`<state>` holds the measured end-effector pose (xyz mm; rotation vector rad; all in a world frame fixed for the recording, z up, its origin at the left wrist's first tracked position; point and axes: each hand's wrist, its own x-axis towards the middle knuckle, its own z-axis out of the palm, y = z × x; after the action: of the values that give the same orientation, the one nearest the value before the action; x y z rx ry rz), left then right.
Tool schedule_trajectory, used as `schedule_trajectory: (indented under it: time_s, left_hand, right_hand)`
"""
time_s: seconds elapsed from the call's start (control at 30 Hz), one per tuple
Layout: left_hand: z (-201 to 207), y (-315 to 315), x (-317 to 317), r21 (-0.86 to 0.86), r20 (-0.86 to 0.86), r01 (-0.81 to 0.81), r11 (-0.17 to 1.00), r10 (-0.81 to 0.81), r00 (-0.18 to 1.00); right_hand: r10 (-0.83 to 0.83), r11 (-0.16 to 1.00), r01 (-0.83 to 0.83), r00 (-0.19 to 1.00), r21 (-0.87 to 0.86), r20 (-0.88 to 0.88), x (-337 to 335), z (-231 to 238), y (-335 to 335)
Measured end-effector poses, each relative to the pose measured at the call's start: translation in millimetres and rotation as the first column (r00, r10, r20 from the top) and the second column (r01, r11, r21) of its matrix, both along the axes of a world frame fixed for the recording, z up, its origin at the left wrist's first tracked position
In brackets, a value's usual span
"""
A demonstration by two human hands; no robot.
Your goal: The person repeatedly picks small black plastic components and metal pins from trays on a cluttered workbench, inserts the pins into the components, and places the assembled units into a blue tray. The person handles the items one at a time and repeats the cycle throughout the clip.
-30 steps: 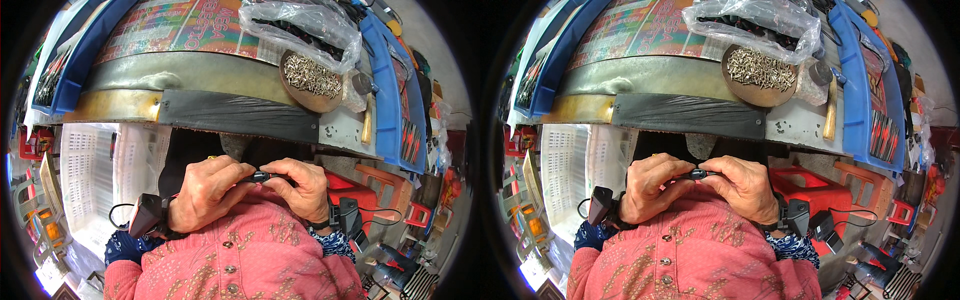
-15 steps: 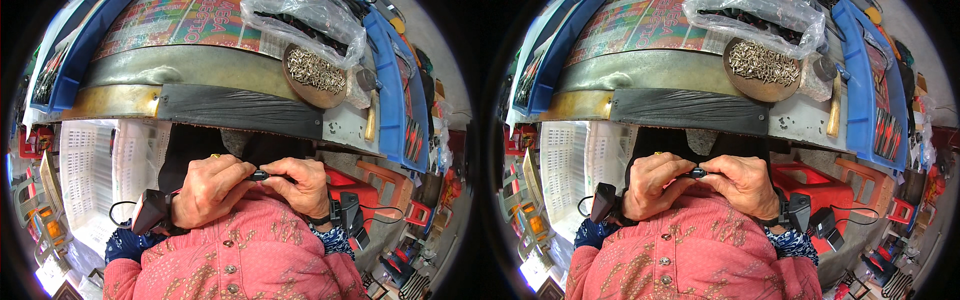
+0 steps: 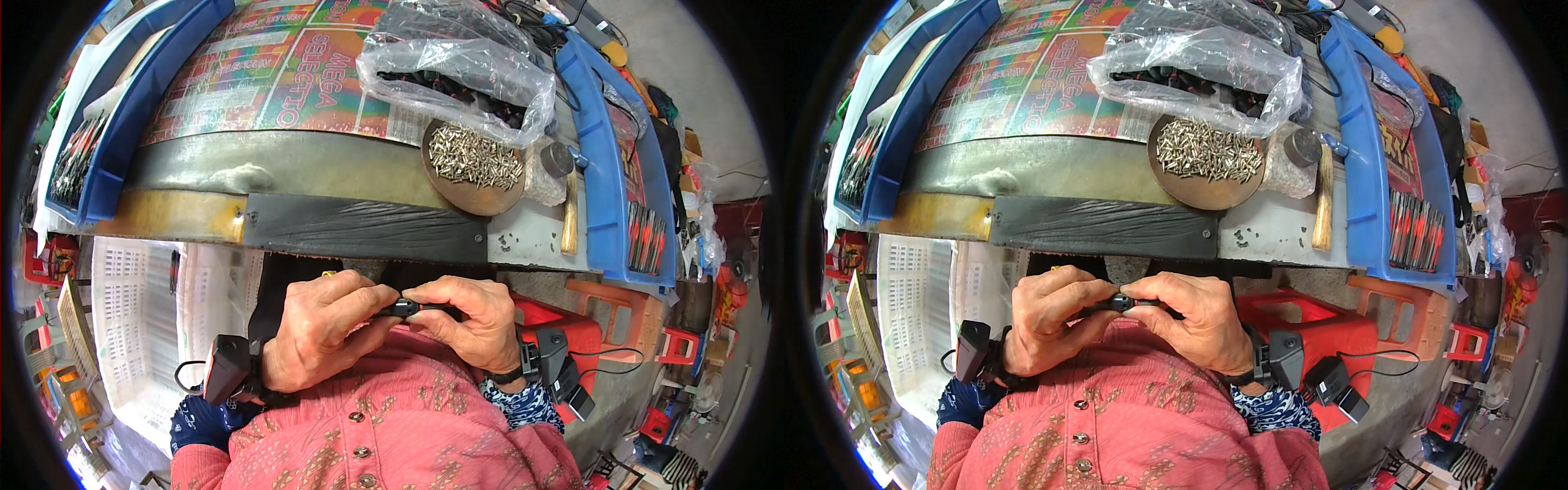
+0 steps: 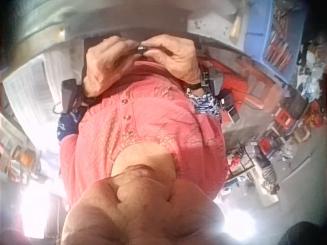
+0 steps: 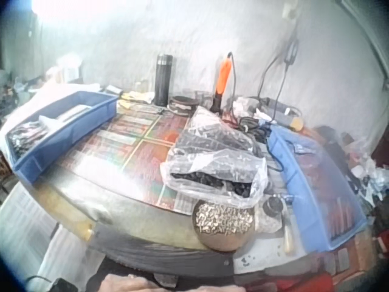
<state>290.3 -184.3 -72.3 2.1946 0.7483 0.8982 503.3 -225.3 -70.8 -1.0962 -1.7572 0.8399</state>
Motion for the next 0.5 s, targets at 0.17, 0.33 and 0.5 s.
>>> schedule_trajectory:
  time_s: [0.17, 0.33, 0.5]
  left_hand:
    - [10, 7, 5, 0.03, 0.024, -0.043, 0.999, 0.042, 0.999]
    - [18, 14, 3, 0.036, -0.013, -0.086, 0.996, 0.086, 0.996]
    - [19, 17, 1, 0.032, -0.013, -0.139, 0.99, 0.139, 0.99]
  right_hand:
    - [-0.117, 0.992, 0.115, 0.993, 0.056, 0.035, 21, 23, 10]
    - [-0.521, 0.846, 0.401, 0.764, 0.352, 0.381, 42, 25, 34]
    - [-0.561, 0.812, 0.32, 0.659, 0.487, 0.502, 46, 16, 47]
